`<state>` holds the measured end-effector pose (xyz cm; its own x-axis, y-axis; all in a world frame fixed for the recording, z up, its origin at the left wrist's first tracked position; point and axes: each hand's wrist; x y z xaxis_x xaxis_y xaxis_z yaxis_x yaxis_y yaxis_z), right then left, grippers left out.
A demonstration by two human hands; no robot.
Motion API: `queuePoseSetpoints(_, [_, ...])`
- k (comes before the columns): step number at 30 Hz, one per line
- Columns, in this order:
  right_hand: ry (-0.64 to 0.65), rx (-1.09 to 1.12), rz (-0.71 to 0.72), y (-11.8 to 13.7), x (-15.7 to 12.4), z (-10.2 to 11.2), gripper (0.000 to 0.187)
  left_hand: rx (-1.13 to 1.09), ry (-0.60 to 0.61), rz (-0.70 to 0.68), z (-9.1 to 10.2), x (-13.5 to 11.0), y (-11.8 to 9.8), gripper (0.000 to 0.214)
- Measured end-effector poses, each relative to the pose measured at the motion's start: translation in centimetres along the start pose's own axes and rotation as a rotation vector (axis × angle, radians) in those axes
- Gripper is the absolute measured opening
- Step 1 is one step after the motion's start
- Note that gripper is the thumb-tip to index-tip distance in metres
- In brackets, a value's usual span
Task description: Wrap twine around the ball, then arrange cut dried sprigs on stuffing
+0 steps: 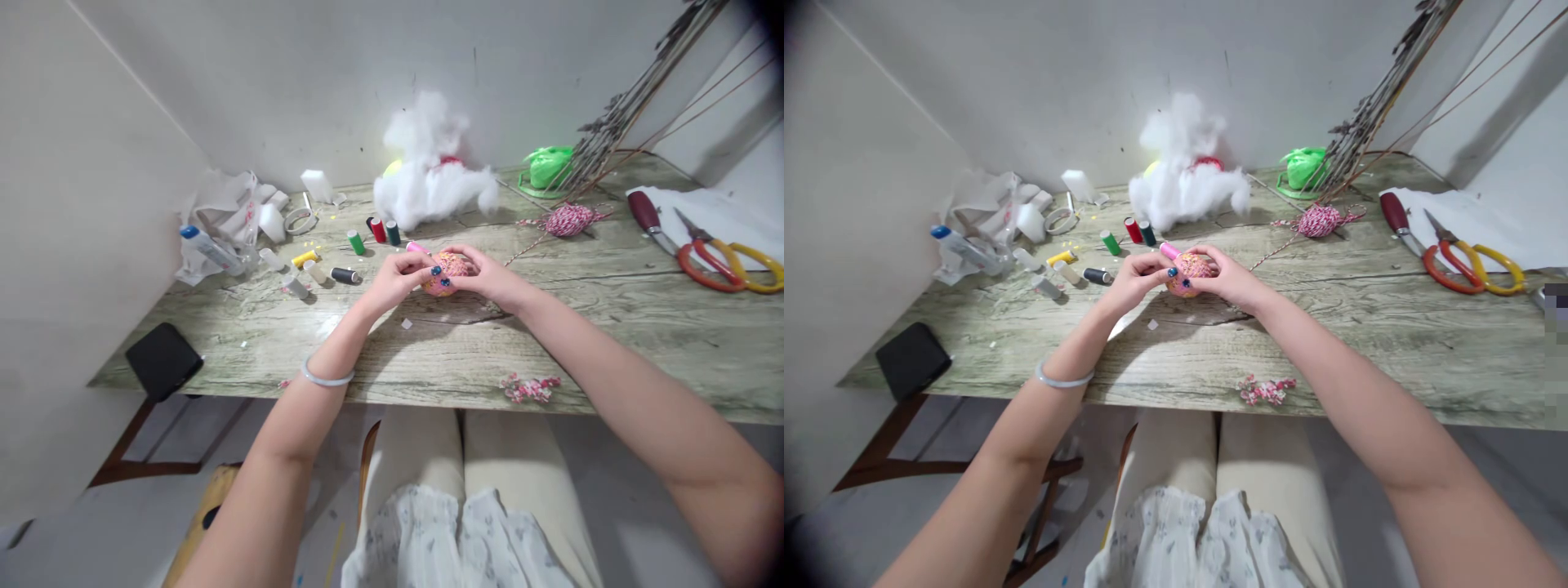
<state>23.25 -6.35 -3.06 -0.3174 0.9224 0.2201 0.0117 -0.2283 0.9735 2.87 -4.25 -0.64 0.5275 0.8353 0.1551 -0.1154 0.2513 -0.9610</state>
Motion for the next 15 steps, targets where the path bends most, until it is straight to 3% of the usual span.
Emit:
queuePoseSetpoints(8, [0.111, -0.317, 0.102, 1.3, -0.4, -0.3, 0.061, 0.203, 0.013, -0.146, 2.5, 0.0, -1.0, 0.034])
queuePoseSetpoints(15, [0.193, -0.377, 0.061, 2.1, -0.7, -0.6, 0.063, 0.251, -0.093, -0.141, 2.5, 0.0, -1.1, 0.034])
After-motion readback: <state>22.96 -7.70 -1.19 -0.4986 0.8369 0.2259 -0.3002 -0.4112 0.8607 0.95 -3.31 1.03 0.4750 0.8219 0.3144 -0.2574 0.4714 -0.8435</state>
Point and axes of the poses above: each hand's wrist, its own x-axis towards the middle knuckle, its own z-axis out of the back of the hand, y = z × x, and after that the axes turned 9 degrees about z, right-handed
